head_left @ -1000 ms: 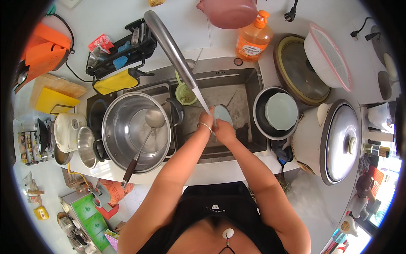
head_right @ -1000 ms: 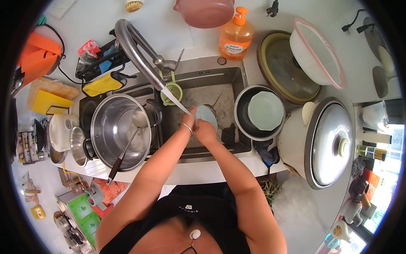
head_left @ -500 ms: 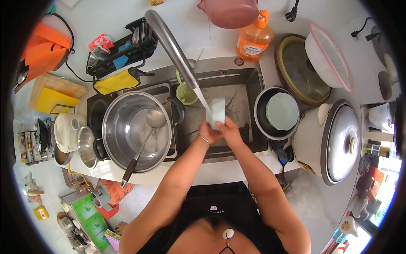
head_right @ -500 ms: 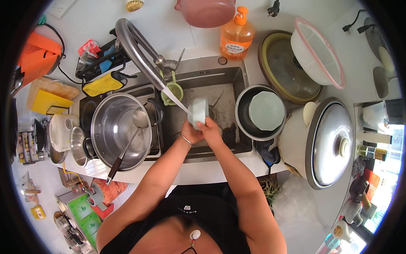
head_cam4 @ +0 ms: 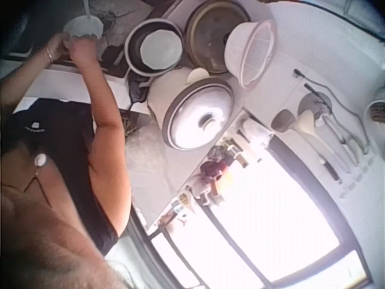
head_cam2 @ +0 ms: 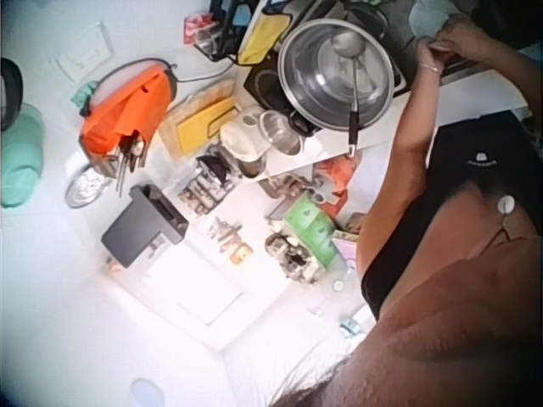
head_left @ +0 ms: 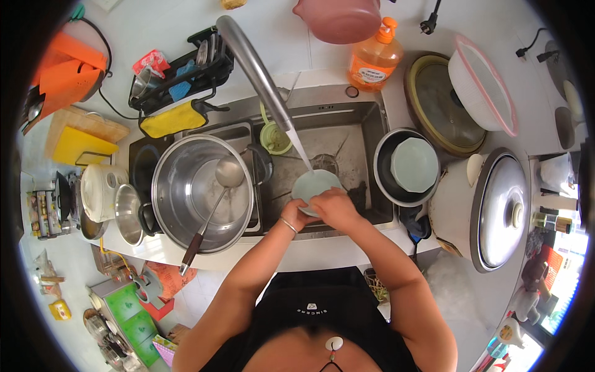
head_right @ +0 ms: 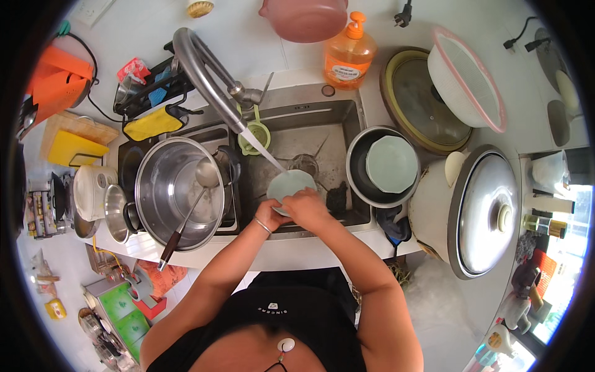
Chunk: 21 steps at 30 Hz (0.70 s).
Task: The person washes chopsticks, a bowl, a ladle, and a large pot in a sink using a scouring pad under running water.
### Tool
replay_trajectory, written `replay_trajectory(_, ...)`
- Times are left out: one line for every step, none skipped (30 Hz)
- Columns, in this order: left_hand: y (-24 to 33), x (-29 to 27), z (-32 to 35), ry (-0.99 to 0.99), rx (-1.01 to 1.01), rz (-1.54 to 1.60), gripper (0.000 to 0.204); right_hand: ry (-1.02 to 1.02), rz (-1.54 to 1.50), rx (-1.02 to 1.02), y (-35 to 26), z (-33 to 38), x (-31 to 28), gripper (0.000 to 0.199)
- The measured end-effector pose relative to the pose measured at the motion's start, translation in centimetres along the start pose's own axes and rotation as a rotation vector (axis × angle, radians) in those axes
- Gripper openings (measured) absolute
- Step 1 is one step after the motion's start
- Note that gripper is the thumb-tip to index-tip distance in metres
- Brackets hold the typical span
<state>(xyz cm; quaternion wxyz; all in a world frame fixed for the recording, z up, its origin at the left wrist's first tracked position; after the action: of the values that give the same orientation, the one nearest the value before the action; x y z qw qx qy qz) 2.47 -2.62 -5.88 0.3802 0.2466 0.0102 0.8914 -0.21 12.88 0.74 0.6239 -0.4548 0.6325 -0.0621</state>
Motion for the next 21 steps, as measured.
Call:
replay_trajectory(-0.7, 0.8, 0.6, -0.040, -0.030, 0.016, 0.049, 0.050, 0.002, 0.016, 0.6, 0.4, -0.5, 0.008)
replay_trajectory(-1.3, 0.7, -0.5, -0.069, -0.037, 0.032, 0.051, 0.098, -0.003, 0.027, 1.0, 0.6, -1.0, 0.009)
replay_trajectory(-1.6, 1.0, -2.8, -0.104, -0.039, 0.044, 0.053, 0.152, -0.002, 0.034, 1.2, 0.3, -1.2, 0.010)
replay_trajectory(-1.2, 1.4, -4.4, -0.142, -0.047, 0.051, 0.055, 0.186, 0.064, 0.015, 1.3, 0.0, -1.1, 0.009)
replay_trajectory(-0.2, 2.3, -5.0, -0.149, 0.096, 0.031, 0.056, 0.222, 0.135, 0.003, 1.6, 0.1, -1.0, 0.009)
replay_trajectory(0.9, 3.4, -5.2, -0.156, 0.240, 0.019, 0.058, 0.252, 0.205, -0.013, 1.6, 0.1, -1.3, 0.009)
replay_trajectory(1.5, 4.1, -5.0, -0.161, 0.386, 0.007, 0.060, 0.168, 0.264, -0.012, 1.5, 0.1, -1.4, 0.009)
replay_trajectory(1.8, 4.3, -4.1, -0.135, 0.414, 0.016, 0.062, 0.172, 0.274, -0.027, 1.7, 0.3, -1.4, 0.009)
replay_trajectory(2.6, 4.1, -2.7, -0.109, 0.444, 0.018, 0.063, 0.183, 0.280, -0.038, 1.9, 0.5, -1.0, 0.010)
replay_trajectory(2.9, 4.0, -1.8, -0.082, 0.474, 0.020, 0.065, 0.194, 0.287, -0.049, 2.1, 1.0, -0.7, 0.010)
replay_trajectory(2.7, 3.2, -1.3, -0.141, 0.465, 0.006, 0.069, 0.177, 0.264, -0.085, 2.0, 1.2, -0.3, 0.010)
replay_trajectory(2.2, 2.4, -1.8, -0.134, 0.404, 0.014, 0.070, 0.112, 0.289, -0.078, 2.0, 1.2, 0.0, 0.009)
replay_trajectory(1.3, 2.0, -2.6, -0.127, 0.343, 0.022, 0.072, 0.047, 0.314, -0.071, 2.0, 1.3, 0.3, 0.009)
replay_trajectory(0.5, 1.6, -3.6, -0.120, 0.281, 0.032, 0.074, -0.019, 0.340, -0.064, 2.2, 1.5, 0.6, 0.009)
replay_trajectory(0.4, 2.4, -4.1, -0.057, 0.290, -0.009, 0.069, 0.027, 0.376, -0.029, 2.5, 1.6, 0.7, 0.007)
replay_trajectory(1.1, 2.7, -4.4, -0.016, 0.293, -0.042, 0.067, 0.075, 0.317, 0.039, 2.8, 1.3, 1.0, 0.005)
replay_trajectory(1.8, 4.0, -3.9, 0.020, 0.284, -0.076, 0.064, 0.118, 0.266, 0.115, 3.2, 1.0, 0.9, 0.004)
replay_trajectory(2.1, 5.1, -3.2, 0.056, 0.279, -0.104, 0.062, 0.160, 0.215, 0.185, 3.6, 0.7, 0.6, 0.003)
replay_trajectory(2.4, 5.2, -2.5, 0.077, 0.330, -0.189, 0.051, 0.161, 0.170, 0.137, 3.9, 0.6, 0.7, 0.005)
replay_trajectory(2.9, 5.7, -1.2, 0.110, 0.401, -0.294, 0.050, 0.134, 0.022, 0.256, 3.3, 0.2, 0.3, 0.006)
replay_trajectory(3.2, 6.2, 0.4, 0.143, 0.470, -0.404, 0.051, 0.110, -0.128, 0.379, 2.1, 0.0, -0.3, 0.008)
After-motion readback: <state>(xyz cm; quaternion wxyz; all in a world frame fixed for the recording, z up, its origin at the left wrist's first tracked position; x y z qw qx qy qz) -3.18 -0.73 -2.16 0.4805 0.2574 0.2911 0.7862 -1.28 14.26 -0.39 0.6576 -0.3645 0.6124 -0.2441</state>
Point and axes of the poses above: each hand's wrist, its own z-axis away from the middle knuckle, its own x-axis out of the palm, y = z × x, the point moved 1 cm from there along -z, towards the middle knuckle, and after that the axes turned 12 degrees about y, right-handed, at the moved point
